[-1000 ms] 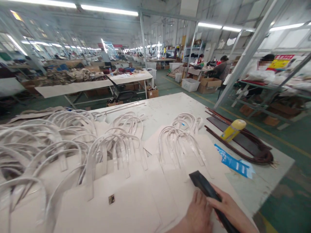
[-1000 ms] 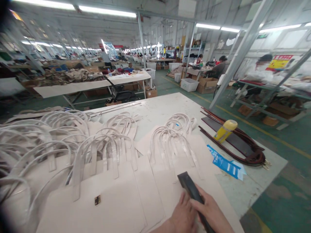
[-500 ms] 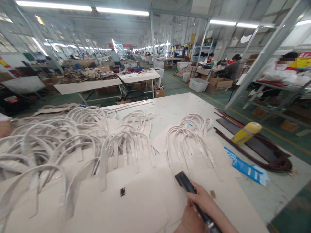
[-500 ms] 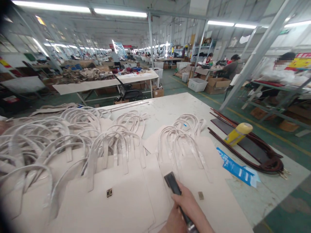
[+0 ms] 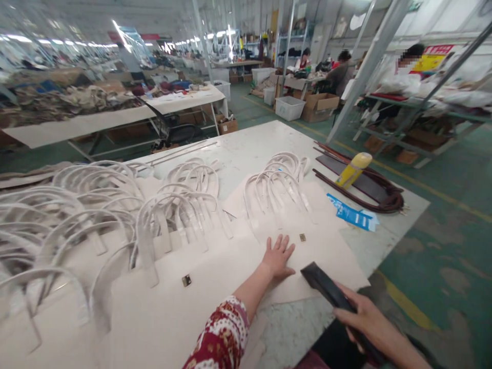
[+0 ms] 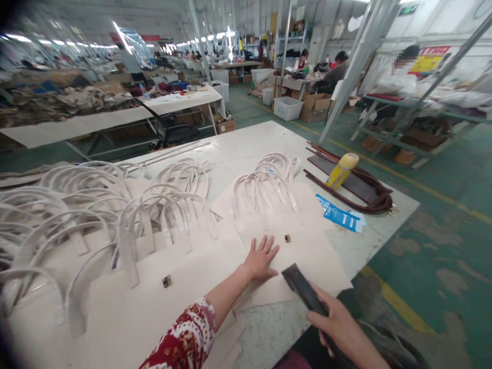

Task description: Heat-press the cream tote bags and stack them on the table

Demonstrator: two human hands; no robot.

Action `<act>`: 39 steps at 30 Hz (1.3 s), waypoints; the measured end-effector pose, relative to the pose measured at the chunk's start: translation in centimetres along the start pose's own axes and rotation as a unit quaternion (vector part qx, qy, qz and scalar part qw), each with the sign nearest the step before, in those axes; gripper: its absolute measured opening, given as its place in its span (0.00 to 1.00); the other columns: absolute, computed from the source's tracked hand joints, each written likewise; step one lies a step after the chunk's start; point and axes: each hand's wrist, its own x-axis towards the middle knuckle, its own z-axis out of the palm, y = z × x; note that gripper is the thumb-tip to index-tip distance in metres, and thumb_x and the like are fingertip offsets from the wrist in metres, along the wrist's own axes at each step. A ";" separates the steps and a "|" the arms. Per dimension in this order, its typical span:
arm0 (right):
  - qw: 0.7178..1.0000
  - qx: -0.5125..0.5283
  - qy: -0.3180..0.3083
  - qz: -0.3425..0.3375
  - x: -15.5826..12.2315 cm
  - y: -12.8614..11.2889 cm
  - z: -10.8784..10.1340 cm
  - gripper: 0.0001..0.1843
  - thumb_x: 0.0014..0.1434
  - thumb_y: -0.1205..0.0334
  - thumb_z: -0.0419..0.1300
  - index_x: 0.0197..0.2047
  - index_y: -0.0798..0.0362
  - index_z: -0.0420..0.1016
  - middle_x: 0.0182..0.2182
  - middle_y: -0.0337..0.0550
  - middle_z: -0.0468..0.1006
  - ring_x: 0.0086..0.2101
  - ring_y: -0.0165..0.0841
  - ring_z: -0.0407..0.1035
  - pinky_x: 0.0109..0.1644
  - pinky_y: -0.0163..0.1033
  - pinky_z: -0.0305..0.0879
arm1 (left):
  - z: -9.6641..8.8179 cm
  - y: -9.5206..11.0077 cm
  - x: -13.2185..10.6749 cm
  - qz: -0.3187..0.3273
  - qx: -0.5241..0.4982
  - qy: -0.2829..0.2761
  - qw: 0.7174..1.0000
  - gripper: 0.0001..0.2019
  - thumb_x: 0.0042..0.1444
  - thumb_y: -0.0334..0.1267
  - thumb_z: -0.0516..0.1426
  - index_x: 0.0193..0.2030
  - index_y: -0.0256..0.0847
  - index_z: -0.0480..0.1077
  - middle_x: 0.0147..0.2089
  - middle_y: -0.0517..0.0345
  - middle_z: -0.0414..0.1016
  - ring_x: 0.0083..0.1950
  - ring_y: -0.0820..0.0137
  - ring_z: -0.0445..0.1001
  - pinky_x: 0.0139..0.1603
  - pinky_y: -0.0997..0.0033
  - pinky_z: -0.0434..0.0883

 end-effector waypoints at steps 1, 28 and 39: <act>1.000 0.007 -0.024 -0.008 -0.9 1.1 0.9 0.40 0.48 0.55 0.56 0.62 0.53 0.46 0.17 0.34 0.70 0.13 0.28 0.61 0.16 0.33 0.61 | 0.1 0.3 0.2 0.008 0.002 -0.012 1.000 0.45 0.44 0.65 0.49 0.63 0.47 0.36 0.66 0.54 0.25 0.64 0.56 0.23 0.58 0.39 0.36; 0.916 0.307 0.257 0.013 -0.6 10.3 -7.4 0.29 0.45 0.50 0.60 0.48 0.53 0.57 0.18 0.32 0.71 0.15 0.29 0.64 0.17 0.34 0.63 | -0.2 2.6 0.6 -0.056 0.010 -0.026 0.998 0.47 0.39 0.64 0.52 0.63 0.51 0.36 0.66 0.55 0.24 0.65 0.56 0.23 0.57 0.39 0.35; 0.957 0.172 0.232 -0.025 2.2 5.8 -7.3 0.47 0.43 0.45 0.59 0.61 0.56 0.46 0.12 0.30 0.67 0.12 0.32 0.62 0.14 0.36 0.60 | -3.0 2.6 -2.2 -0.215 -0.137 0.066 0.965 0.23 0.50 0.43 0.49 0.55 0.44 0.57 0.58 0.55 0.58 0.59 0.68 0.54 0.59 0.65 0.50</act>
